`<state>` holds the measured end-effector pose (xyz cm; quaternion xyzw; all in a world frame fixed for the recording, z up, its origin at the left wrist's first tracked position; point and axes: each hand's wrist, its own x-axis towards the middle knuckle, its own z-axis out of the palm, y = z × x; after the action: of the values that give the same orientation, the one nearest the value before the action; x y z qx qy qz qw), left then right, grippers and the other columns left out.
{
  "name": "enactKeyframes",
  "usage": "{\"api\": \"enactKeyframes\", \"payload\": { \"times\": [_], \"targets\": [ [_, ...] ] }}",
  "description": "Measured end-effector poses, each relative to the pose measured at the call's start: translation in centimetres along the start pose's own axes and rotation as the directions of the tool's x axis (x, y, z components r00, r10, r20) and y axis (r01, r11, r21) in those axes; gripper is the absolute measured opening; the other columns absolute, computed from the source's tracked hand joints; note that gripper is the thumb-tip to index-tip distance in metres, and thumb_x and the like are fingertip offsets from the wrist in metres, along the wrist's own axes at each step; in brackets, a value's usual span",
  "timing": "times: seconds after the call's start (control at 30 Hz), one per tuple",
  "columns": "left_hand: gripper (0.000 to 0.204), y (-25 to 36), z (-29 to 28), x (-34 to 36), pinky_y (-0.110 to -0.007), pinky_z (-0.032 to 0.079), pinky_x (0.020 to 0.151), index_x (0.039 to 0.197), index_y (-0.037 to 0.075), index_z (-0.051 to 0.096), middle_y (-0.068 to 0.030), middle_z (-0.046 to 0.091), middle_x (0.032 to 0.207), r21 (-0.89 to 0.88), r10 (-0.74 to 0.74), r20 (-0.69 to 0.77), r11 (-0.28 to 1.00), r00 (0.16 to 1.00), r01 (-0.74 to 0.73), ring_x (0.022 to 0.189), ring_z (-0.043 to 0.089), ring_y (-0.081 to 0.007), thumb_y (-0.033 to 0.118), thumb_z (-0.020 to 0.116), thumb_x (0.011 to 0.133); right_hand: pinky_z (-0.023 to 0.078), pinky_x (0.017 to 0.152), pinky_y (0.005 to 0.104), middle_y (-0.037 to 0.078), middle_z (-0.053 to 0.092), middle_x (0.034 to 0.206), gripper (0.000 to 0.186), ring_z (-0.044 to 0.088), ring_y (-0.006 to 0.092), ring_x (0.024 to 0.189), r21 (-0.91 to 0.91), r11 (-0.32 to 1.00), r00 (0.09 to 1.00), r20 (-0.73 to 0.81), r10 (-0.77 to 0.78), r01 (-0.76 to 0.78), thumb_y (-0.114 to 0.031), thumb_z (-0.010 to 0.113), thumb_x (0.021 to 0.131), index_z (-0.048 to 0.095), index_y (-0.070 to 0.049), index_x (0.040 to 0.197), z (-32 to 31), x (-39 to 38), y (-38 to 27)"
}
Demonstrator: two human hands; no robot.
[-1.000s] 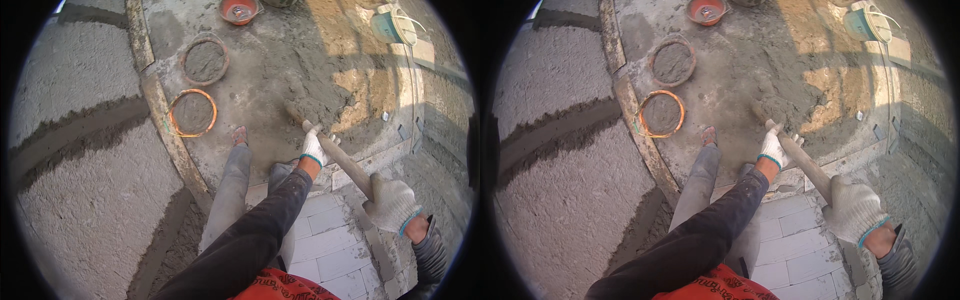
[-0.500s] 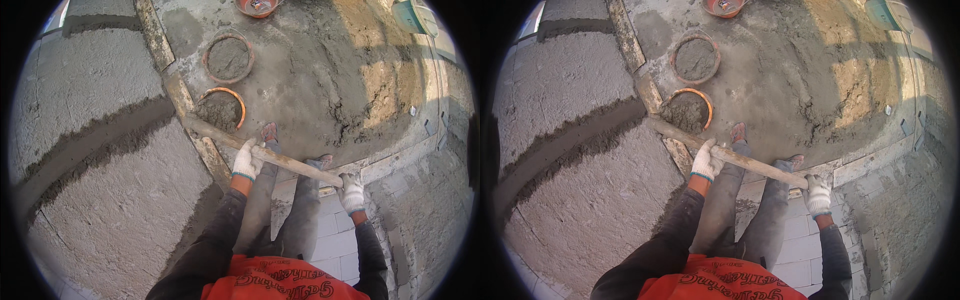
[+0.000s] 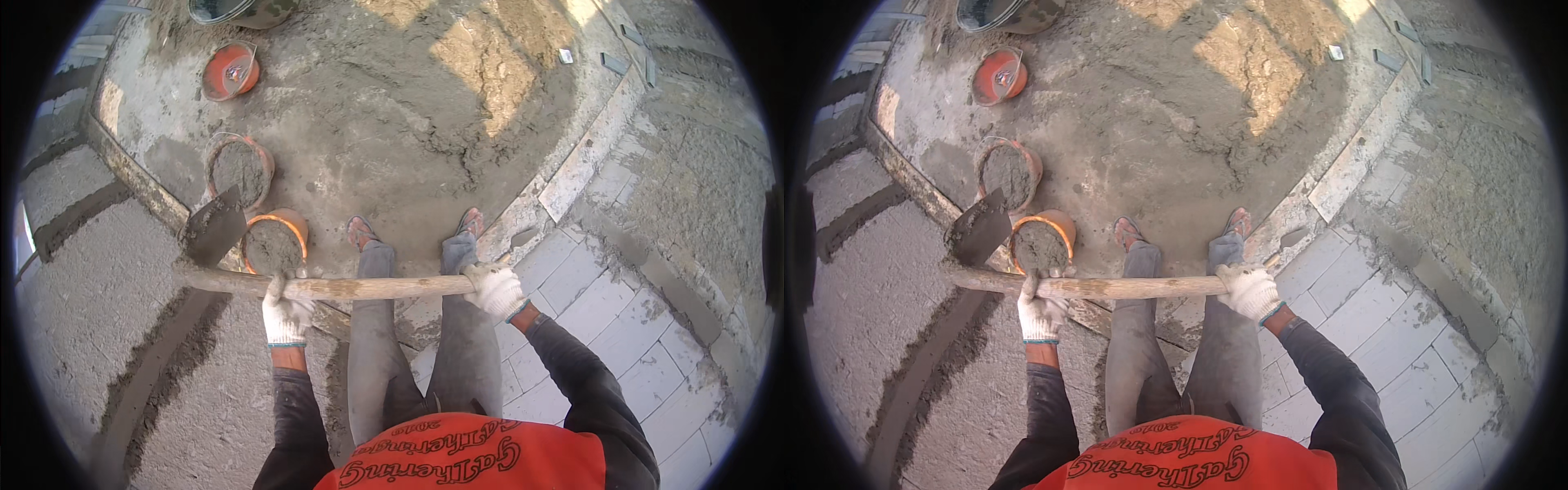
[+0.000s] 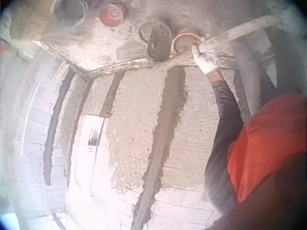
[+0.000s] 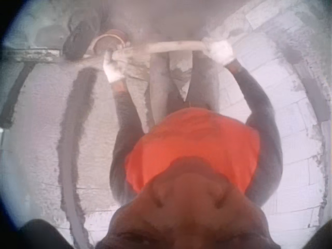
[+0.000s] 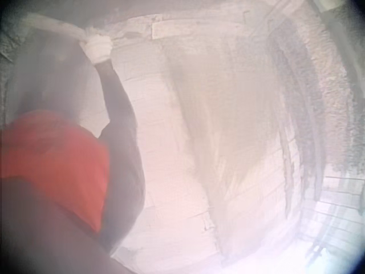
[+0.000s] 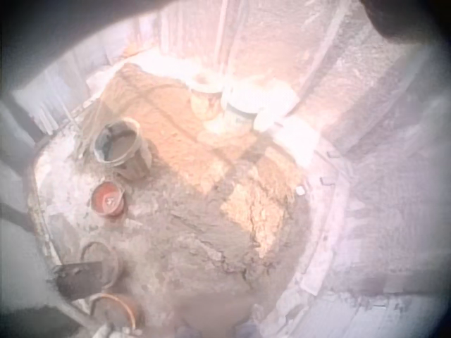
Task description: The person scoops wet cement from a bucket and applies it to a tiled floor using a trowel. They then mix additional cement on the floor with a hoe, add water, and continue applying the mixture to the floor.
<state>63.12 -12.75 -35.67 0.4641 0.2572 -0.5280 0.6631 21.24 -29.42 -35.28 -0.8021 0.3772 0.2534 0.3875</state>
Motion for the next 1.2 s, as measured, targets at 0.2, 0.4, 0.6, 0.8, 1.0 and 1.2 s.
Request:
{"api": "enactKeyframes", "payload": {
  "times": [0.2,0.4,0.6,0.8,1.0,1.2],
  "targets": [
    [0.044,-6.2,15.8,16.8,-0.057,0.061,0.108,0.132,0.002,0.058,-0.0184,0.068,0.131,0.129,-0.067,0.03,0.99,0.997,0.062,0.121,0.07,-0.0363,0.035,0.074,0.107,0.063,0.075,0.0526,0.011,0.075,0.092,0.029,0.078,0.035,0.086,-0.135,0.986,0.986,-0.147,0.082,-0.102,-0.025,0.075,0.093,0.064,-0.018,0.119,-16.4,2.2,5.0],
    [0.069,-27.9,18.7,8.9,-0.064,0.059,0.106,0.16,-0.001,0.036,-0.0269,0.052,0.153,0.549,-0.359,0.017,0.784,0.933,0.292,0.123,0.067,-0.0461,0.025,0.072,0.108,0.062,0.078,0.0511,0.013,0.077,0.096,0.027,0.078,0.0356,0.09,-0.586,0.792,0.929,-0.363,-0.069,-0.17,-0.022,0.07,0.094,0.074,-0.017,0.121,-26.5,6.2,20.9],
    [0.034,-31.7,5.0,-3.4,-0.041,0.069,0.07,0.141,0.002,0.065,-0.0138,0.073,0.11,0.716,-0.419,-0.403,0.409,0.814,0.565,0.082,0.078,-0.028,0.012,0.057,0.11,0.058,0.083,0.0451,0.011,0.074,0.108,0.049,0.07,0.03,0.086,-0.574,0.804,0.393,-0.71,-0.584,0.156,-0.04,0.072,0.098,0.069,-0.008,0.136,-26.3,4.5,19.1],
    [0.023,-27.4,0.9,-8.3,-0.038,0.054,0.043,0.105,0.007,0.067,-0.0067,0.063,0.082,0.829,-0.112,-0.551,-0.181,0.827,0.529,0.051,0.063,-0.0208,0.027,0.059,0.101,0.058,0.096,0.0487,0.016,0.078,0.113,0.043,0.075,0.0378,0.107,0.632,0.77,0.767,-0.452,0.456,-0.085,-0.042,0.07,0.102,0.072,-0.015,0.136,-4.2,-5.6,19.7],
    [0.029,-24.8,0.1,-8.8,-0.039,0.047,0.041,0.105,0.001,0.067,-0.0053,0.058,0.071,0.813,0.221,-0.461,-0.284,0.86,0.508,0.045,0.056,-0.0225,0.028,0.059,0.097,0.055,0.106,0.0451,0.029,0.075,0.128,0.061,0.071,0.0443,0.123,0.852,-0.193,0.337,0.387,0.858,-0.487,-0.05,0.064,0.102,0.065,-0.01,0.149,32.8,-10.4,29.9],
    [0.025,-25.6,3.8,-6.2,-0.037,0.048,0.074,0.097,-0.005,0.069,-0.0048,0.06,0.081,0.795,0.133,-0.17,-0.567,0.976,0.216,0.075,0.056,-0.0169,0.016,0.056,0.095,0.05,0.115,0.0529,0.031,0.068,0.143,0.072,0.064,0.0467,0.135,0.776,-0.139,0.333,0.416,0.846,-0.616,-0.046,0.063,0.098,0.055,-0.01,0.159,43.0,0.0,37.0]
  ]
}}
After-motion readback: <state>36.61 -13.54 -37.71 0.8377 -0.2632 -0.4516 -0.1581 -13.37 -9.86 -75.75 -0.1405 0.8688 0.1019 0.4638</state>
